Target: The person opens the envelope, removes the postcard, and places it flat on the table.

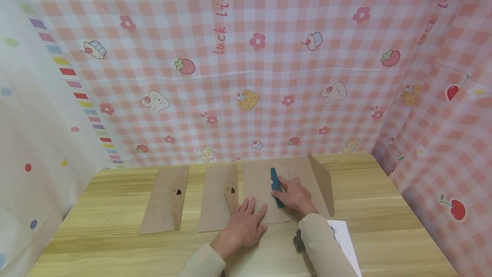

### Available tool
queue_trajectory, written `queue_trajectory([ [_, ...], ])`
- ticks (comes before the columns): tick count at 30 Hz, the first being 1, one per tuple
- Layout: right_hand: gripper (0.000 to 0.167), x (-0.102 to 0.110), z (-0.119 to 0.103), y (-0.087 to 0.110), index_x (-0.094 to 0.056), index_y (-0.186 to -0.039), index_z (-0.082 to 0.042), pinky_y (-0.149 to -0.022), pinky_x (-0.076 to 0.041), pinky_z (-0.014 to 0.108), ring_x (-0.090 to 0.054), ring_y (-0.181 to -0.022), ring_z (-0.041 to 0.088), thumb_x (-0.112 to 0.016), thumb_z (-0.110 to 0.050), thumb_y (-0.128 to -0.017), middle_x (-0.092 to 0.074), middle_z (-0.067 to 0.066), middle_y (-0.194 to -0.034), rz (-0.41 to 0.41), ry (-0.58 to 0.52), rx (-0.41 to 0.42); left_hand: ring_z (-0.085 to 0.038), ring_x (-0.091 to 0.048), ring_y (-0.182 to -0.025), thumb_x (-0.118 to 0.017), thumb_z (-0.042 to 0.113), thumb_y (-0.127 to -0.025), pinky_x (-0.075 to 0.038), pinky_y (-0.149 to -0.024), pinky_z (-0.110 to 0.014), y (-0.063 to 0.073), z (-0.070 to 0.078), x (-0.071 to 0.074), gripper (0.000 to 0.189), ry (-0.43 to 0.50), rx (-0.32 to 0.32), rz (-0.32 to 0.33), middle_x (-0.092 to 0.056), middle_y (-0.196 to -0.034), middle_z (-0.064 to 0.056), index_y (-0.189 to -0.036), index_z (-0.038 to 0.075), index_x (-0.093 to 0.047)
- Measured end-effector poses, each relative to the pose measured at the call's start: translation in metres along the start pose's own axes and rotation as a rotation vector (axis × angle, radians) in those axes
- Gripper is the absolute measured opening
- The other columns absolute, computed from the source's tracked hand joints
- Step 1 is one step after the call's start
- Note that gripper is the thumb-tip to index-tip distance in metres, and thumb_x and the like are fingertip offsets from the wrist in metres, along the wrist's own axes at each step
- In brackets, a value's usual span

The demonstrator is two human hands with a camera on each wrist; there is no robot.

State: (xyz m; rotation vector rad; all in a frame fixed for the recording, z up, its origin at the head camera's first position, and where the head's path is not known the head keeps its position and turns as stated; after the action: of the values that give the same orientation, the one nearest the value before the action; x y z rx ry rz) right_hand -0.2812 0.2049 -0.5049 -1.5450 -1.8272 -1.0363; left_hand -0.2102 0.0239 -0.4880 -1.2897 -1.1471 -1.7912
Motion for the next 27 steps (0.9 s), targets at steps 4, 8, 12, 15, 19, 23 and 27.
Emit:
queue_trajectory([
  [4,0.068,0.002,-0.002,0.001,-0.039,-0.152,-0.013,-0.089,-0.046,0.052,-0.050,-0.106,0.039,-0.064,-0.039,-0.095,-0.037,0.037,-0.138,-0.025,-0.047,-0.002,-0.030,-0.026,-0.149,-0.049,0.046,-0.102,-0.027,-0.119,-0.046,-0.001,0.000,0.000,0.056,0.015,-0.004,0.001,-0.028,-0.162,-0.012,-0.154,0.030,-0.038],
  [8,0.069,0.004,-0.006,0.001,-0.037,-0.153,-0.011,-0.104,-0.036,0.065,-0.040,-0.128,0.051,-0.063,-0.037,-0.096,-0.025,0.041,-0.148,-0.057,-0.116,-0.021,-0.030,-0.024,-0.150,-0.049,0.046,-0.102,-0.025,-0.120,-0.047,-0.002,-0.002,-0.002,0.056,0.034,-0.002,-0.011,-0.026,-0.163,-0.012,-0.154,0.030,-0.037],
  [12,0.069,0.004,-0.008,0.000,-0.035,-0.154,-0.011,-0.107,-0.033,0.067,-0.037,-0.131,0.052,-0.062,-0.036,-0.096,-0.027,0.039,-0.147,-0.075,-0.172,-0.063,-0.030,-0.023,-0.150,-0.049,0.046,-0.102,-0.025,-0.120,-0.047,-0.003,-0.002,-0.002,0.056,0.046,-0.003,-0.015,-0.026,-0.163,-0.012,-0.154,0.030,-0.037],
  [15,0.069,0.004,-0.008,0.000,-0.034,-0.154,-0.010,-0.107,-0.033,0.066,-0.039,-0.129,0.049,-0.062,-0.035,-0.096,-0.028,0.038,-0.147,-0.080,-0.191,-0.080,-0.030,-0.023,-0.150,-0.049,0.045,-0.102,-0.025,-0.120,-0.047,-0.003,-0.002,-0.002,0.056,0.046,-0.005,-0.012,-0.026,-0.163,-0.012,-0.154,0.030,-0.037],
  [19,0.068,0.005,-0.011,0.001,-0.035,-0.154,-0.009,-0.107,-0.034,0.065,-0.038,-0.134,0.050,-0.061,-0.032,-0.096,-0.031,0.037,-0.150,-0.076,-0.231,-0.070,-0.030,-0.024,-0.150,-0.050,0.045,-0.101,-0.026,-0.119,-0.047,-0.003,-0.001,-0.001,0.056,0.036,-0.004,-0.010,-0.026,-0.163,-0.012,-0.154,0.030,-0.038],
  [23,0.067,0.007,-0.012,0.003,-0.036,-0.153,-0.006,-0.106,-0.038,0.062,-0.040,-0.134,0.050,-0.061,-0.028,-0.095,-0.039,0.035,-0.147,-0.071,-0.247,-0.031,-0.030,-0.024,-0.150,-0.050,0.045,-0.101,-0.026,-0.119,-0.047,-0.002,-0.001,0.000,0.056,0.032,-0.003,-0.011,-0.026,-0.163,-0.012,-0.154,0.030,-0.038],
  [27,0.067,0.008,-0.013,0.005,-0.035,-0.153,-0.004,-0.105,-0.039,0.062,-0.040,-0.134,0.051,-0.061,-0.026,-0.095,-0.040,0.034,-0.148,-0.076,-0.252,-0.006,-0.030,-0.024,-0.150,-0.049,0.045,-0.102,-0.026,-0.119,-0.047,-0.001,0.000,0.002,0.056,0.033,-0.006,-0.011,-0.026,-0.163,-0.012,-0.154,0.029,-0.038],
])
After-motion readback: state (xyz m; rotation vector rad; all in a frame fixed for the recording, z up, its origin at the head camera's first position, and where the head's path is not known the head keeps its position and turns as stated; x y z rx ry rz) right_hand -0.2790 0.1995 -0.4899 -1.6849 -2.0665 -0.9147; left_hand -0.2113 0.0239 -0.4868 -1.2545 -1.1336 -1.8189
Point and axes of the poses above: each hand's wrist, its own y-axis away from the middle knuckle, its own x-axis out of the back of the hand, z = x × y, the point moved 1 cm from there along -y, towards the middle knuckle
